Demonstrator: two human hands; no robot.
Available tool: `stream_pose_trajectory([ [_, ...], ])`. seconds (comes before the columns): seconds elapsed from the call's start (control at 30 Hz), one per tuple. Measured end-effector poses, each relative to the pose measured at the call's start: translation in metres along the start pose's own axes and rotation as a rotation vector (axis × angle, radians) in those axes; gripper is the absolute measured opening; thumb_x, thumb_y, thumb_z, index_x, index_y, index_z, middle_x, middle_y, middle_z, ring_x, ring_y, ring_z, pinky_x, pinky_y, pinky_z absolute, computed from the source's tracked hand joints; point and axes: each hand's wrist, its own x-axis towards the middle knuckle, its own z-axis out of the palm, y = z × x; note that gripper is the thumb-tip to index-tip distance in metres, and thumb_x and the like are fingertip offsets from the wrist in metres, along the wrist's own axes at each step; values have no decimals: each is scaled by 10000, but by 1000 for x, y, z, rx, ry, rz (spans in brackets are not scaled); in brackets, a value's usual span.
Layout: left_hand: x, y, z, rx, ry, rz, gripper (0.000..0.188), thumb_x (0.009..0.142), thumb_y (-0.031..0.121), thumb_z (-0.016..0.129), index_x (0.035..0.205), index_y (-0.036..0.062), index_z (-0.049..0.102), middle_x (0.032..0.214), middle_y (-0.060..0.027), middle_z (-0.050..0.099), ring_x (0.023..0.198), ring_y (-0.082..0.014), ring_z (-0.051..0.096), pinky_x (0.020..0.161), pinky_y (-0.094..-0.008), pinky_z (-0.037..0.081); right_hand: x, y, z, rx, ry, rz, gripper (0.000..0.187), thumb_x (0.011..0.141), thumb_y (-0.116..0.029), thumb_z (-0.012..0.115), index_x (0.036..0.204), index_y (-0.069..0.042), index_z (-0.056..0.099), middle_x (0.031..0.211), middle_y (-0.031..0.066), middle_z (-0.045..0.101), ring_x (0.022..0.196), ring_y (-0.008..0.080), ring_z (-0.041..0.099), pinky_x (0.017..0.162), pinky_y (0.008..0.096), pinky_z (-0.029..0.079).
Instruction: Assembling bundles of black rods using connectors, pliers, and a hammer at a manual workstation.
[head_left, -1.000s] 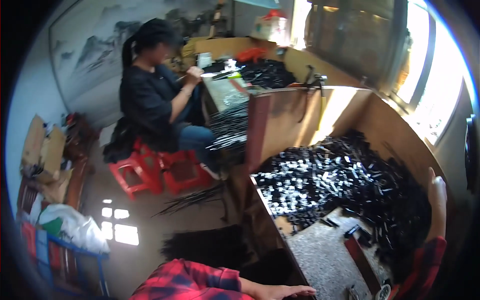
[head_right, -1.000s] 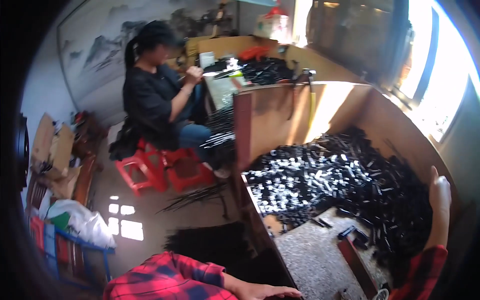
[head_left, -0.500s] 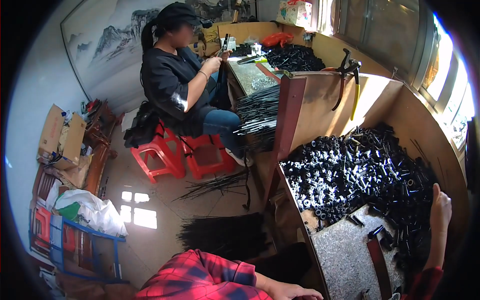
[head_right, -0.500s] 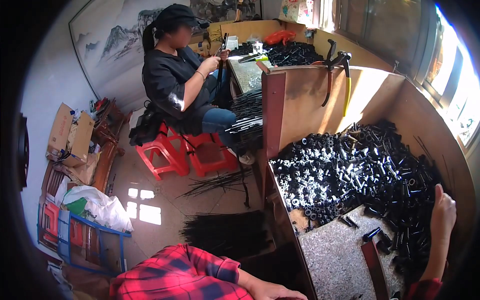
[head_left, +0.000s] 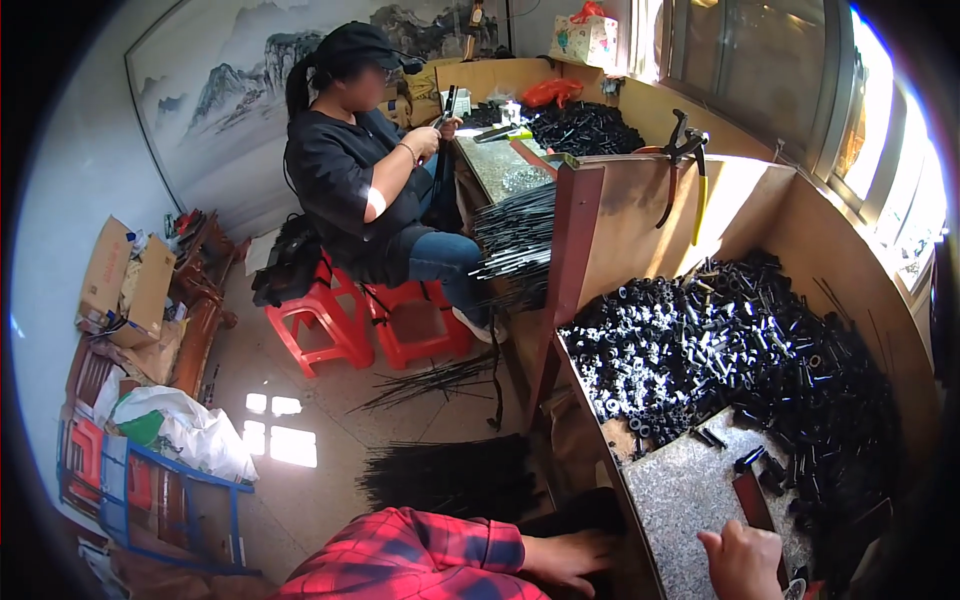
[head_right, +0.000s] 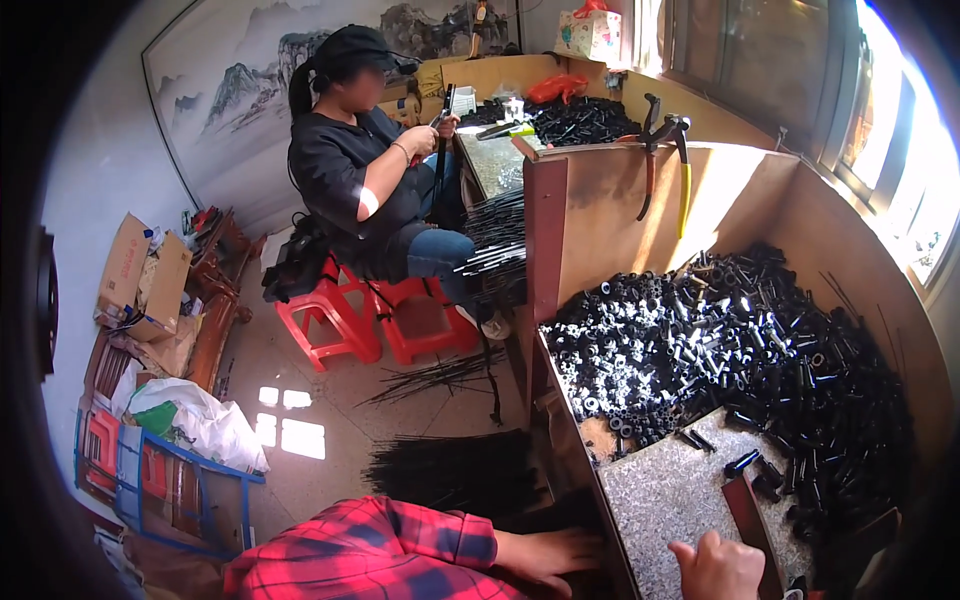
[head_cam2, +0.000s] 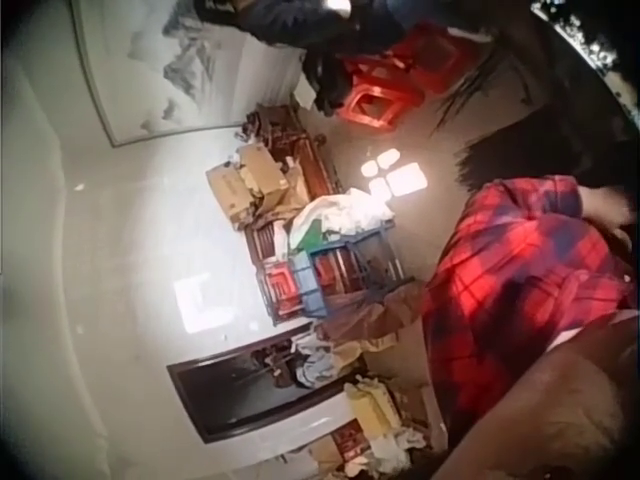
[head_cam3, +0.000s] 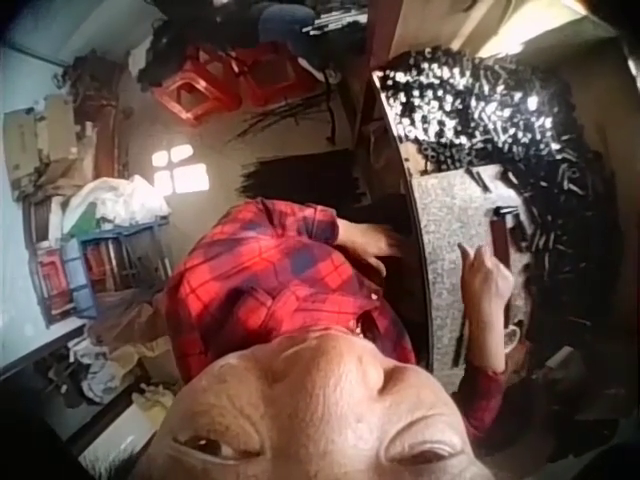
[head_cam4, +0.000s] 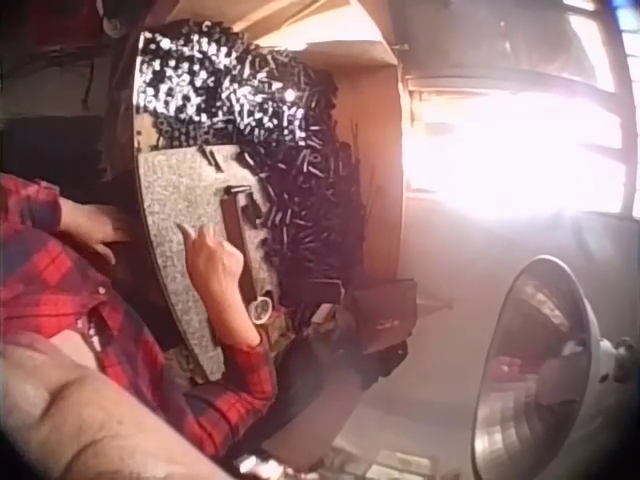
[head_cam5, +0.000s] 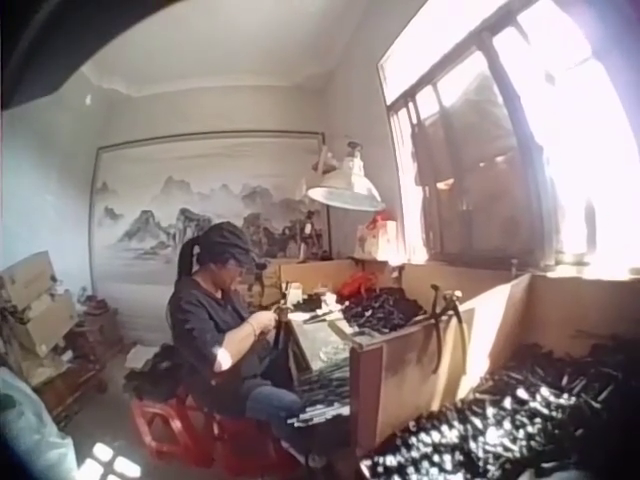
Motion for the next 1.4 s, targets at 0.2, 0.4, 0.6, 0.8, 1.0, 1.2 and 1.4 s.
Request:
stream_pose_trajectory([
  [0.2,-11,-26,10,209,55,-123,663,820,434,615,1316,34,432,1489,-192,246,1419,-364,125,1079,-608,208,-30,-19,8,69,-39,-51,368,928,-407,520,708,-112,528,555,122,589,494,291,606,445,385,471],
  [0.4,-10,-26,7,210,-5,-159,639,870,444,545,1355,53,403,1519,-151,204,1429,-348,97,1093,-609,170,-53,-27,27,142,35,-93,348,927,-386,534,714,-112,508,551,114,583,492,293,597,452,389,470],
  [0.6,-10,-23,4,181,-3,-182,609,860,386,582,1347,62,412,1515,-148,214,1428,-345,107,1097,-599,173,-65,-29,35,176,66,-85,354,924,-385,547,698,-115,505,537,102,573,481,282,588,447,379,463],
  [0.8,-11,-25,7,190,24,-171,599,855,375,593,1340,70,419,1510,-149,225,1426,-345,116,1097,-593,182,-72,-31,42,160,81,-89,355,919,-395,551,696,-121,518,517,96,563,472,270,585,437,366,458],
  [1.0,-9,-24,7,205,12,-181,601,852,360,598,1347,73,413,1505,-148,236,1425,-344,125,1093,-589,194,-76,-28,44,160,71,-76,354,922,-393,548,697,-122,519,511,90,562,467,258,584,432,362,455],
  [1.2,-9,-26,11,226,41,-166,601,851,364,595,1346,74,417,1502,-147,244,1423,-345,134,1093,-587,198,-80,-28,37,167,67,-65,351,924,-385,549,694,-122,516,508,88,560,456,254,578,423,357,449],
  [1.4,-9,-24,11,231,41,-167,592,851,371,595,1335,73,430,1504,-150,240,1421,-344,140,1092,-587,199,-88,-28,38,144,112,-67,350,922,-380,554,692,-121,509,504,87,556,445,253,570,416,355,441],
])
